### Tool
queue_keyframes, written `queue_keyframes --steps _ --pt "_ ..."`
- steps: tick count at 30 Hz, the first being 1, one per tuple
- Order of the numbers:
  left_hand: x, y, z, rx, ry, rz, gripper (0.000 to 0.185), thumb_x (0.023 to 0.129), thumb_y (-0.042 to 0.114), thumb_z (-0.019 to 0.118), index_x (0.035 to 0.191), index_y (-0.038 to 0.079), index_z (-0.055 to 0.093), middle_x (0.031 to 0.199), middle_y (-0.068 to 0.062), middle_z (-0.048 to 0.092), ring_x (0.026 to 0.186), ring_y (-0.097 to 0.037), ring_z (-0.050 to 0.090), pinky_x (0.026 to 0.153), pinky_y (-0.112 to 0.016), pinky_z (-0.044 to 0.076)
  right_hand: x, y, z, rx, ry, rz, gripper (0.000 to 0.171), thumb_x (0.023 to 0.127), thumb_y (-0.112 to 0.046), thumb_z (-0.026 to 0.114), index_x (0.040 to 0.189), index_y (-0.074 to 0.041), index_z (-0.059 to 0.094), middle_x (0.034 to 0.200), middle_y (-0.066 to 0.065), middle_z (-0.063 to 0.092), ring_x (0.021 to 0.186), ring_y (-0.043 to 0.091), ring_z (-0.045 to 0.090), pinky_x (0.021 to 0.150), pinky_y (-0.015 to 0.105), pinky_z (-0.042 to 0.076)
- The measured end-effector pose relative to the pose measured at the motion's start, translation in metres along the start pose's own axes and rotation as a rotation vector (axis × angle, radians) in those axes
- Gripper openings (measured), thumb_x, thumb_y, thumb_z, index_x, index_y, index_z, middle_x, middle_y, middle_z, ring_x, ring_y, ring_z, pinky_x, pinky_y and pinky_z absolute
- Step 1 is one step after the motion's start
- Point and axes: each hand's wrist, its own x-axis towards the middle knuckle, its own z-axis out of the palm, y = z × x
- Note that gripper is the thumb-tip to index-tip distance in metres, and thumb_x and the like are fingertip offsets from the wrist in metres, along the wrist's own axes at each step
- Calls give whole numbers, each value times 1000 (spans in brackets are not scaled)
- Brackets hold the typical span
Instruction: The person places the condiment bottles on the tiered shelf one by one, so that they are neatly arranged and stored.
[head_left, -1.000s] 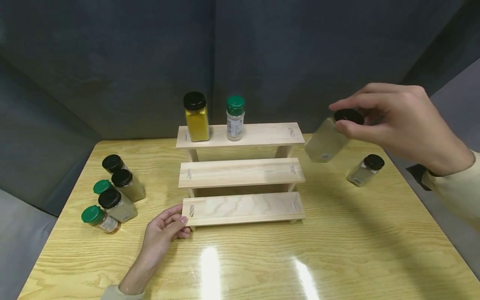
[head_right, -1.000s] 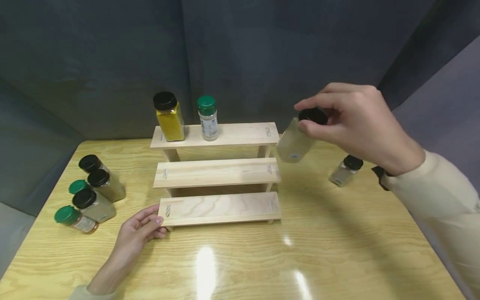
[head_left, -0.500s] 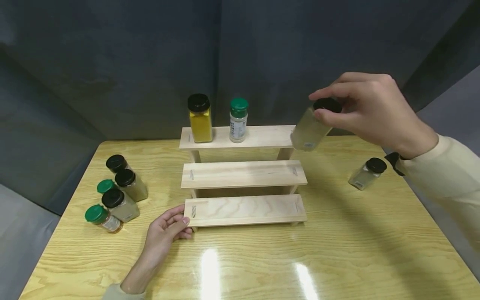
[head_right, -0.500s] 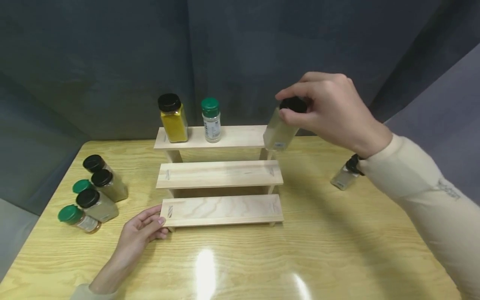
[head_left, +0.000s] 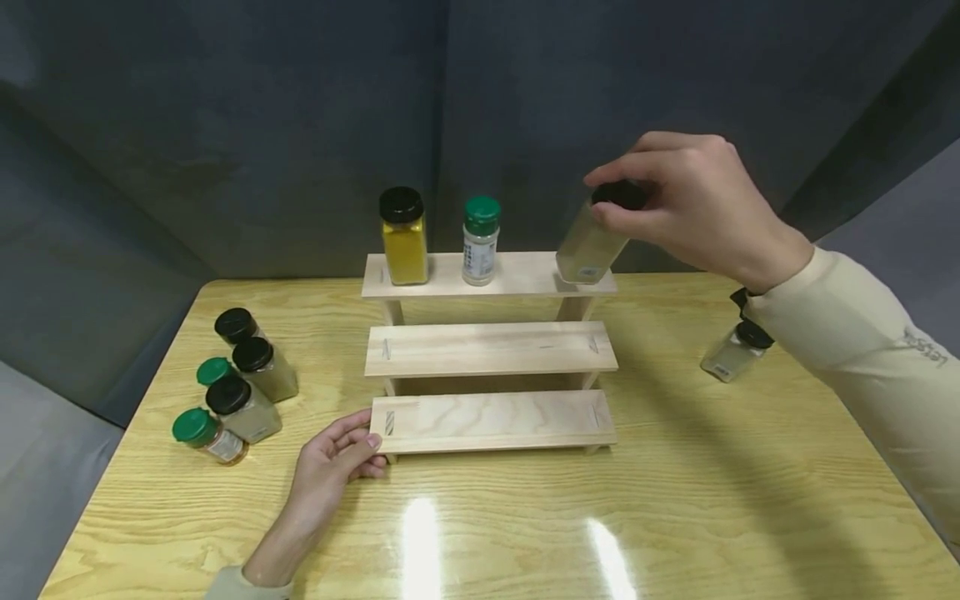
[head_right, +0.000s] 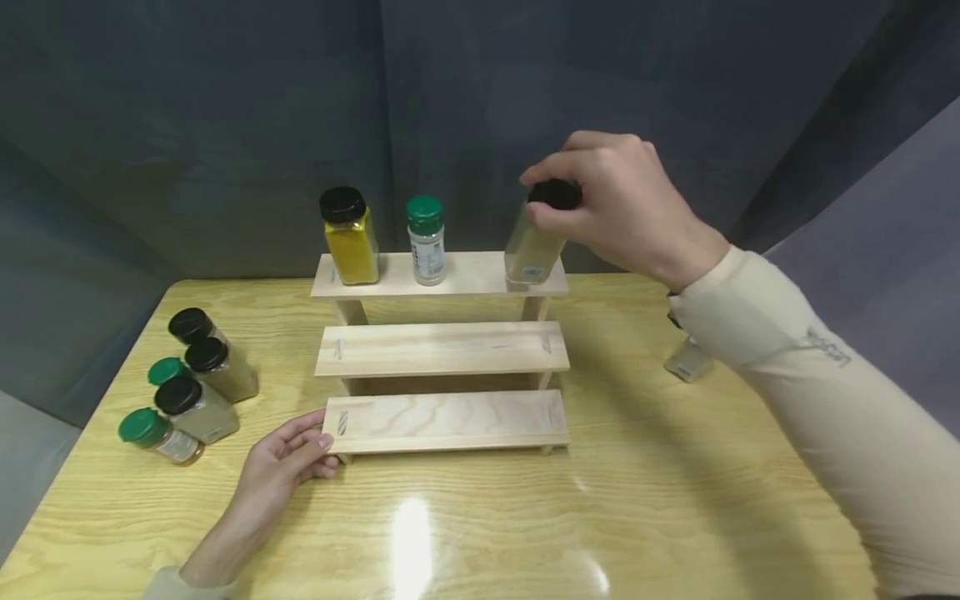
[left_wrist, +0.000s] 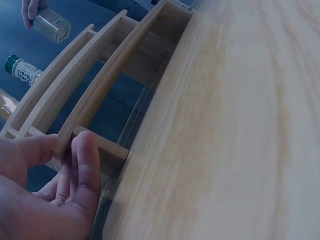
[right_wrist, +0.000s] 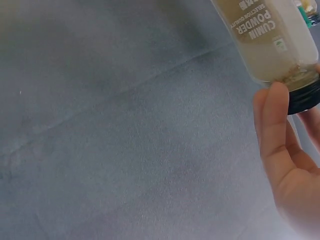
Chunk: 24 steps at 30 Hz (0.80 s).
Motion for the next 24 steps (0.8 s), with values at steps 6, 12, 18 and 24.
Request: queue_keyframes --steps 6,12,18,24 --pt "0 0 0 -1 -5 -6 49 105 -7 66 151 -13 51 102 -14 68 82 -18 73 77 -30 68 8 -1 9 -17 -37 -1 21 95 -6 83 116 -3 84 93 8 72 64 14 50 55 21 36" --pt "-1 1 0 -3 -3 -18 50 105 -7 66 152 -13 50 102 -14 67 82 -18 73 77 -29 68 13 -1 18 -19 -68 5 22 97 -8 82 118 -2 83 91 10 69 62 15 50 54 25 37" --pt "-2 2 0 13 -10 -28 50 106 -5 66 153 -12 50 104 -14 68 84 -19 73 79 -30 68 19 -3 24 -14 -79 -6 22 97 -7 82 118 -2 84 92 10 69 63 16 49 54 29 38" --pt "-3 2 0 11 -13 -31 51 106 -5 66 154 -11 49 103 -14 68 85 -19 73 80 -31 68 22 -5 27 -11 -86 -2 21 96 -7 82 117 -3 84 91 10 69 65 16 49 54 29 37"
